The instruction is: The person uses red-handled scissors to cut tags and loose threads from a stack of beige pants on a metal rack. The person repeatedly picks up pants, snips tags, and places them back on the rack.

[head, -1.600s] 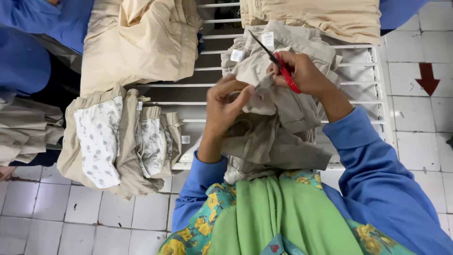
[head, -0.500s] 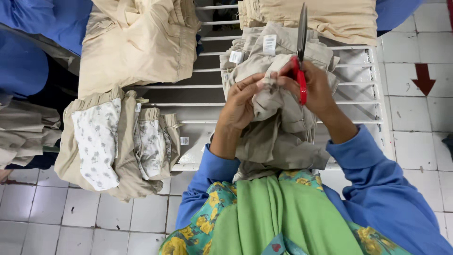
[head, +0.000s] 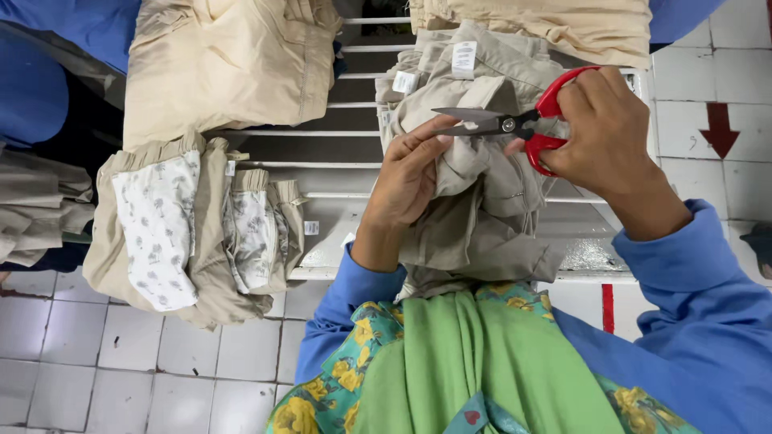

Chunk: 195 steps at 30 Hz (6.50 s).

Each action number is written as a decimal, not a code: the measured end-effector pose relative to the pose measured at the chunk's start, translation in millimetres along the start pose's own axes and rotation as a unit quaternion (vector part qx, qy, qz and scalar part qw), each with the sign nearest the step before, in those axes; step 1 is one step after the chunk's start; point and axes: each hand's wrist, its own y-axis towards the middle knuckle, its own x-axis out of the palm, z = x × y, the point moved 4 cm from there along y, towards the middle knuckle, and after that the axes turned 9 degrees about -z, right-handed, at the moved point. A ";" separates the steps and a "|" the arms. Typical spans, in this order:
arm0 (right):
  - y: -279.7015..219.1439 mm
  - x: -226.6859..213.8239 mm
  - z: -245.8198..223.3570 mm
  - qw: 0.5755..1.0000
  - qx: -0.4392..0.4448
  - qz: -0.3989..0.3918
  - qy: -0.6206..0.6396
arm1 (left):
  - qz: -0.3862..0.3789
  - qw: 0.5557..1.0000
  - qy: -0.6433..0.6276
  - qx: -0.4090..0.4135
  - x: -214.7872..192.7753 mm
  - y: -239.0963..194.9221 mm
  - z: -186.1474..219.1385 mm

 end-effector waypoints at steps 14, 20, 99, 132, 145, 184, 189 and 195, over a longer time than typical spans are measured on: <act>57.2 136.6 11.7 0.823 0.110 -0.130 0.541 | 0.022 0.928 0.360 0.096 9.7 -20.2 73.6; 79.0 73.2 -8.8 0.831 0.051 -0.143 0.536 | 0.154 0.564 0.784 0.208 -18.1 -5.2 97.1; -9.2 51.2 -68.4 0.853 0.293 0.060 0.428 | -0.106 0.823 0.538 0.146 -32.5 55.1 11.0; -12.2 -7.6 -0.9 0.999 -0.002 -0.044 0.030 | 0.040 0.997 -0.061 0.012 -27.3 12.2 -36.4; -35.5 15.5 16.8 0.956 0.115 -0.017 0.268 | -0.146 0.984 0.102 0.025 5.9 -22.5 17.2; -1.3 67.2 -61.7 0.773 0.220 0.018 0.595 | 0.169 0.887 0.369 0.221 -19.6 2.1 -33.2; 4.5 75.4 -73.3 0.811 0.210 -0.014 0.545 | 0.164 0.818 0.468 0.292 -13.0 -1.6 -21.1; 0.4 71.7 -53.5 0.767 0.199 -0.001 0.610 | 0.086 0.774 0.579 0.242 -22.1 2.7 -23.0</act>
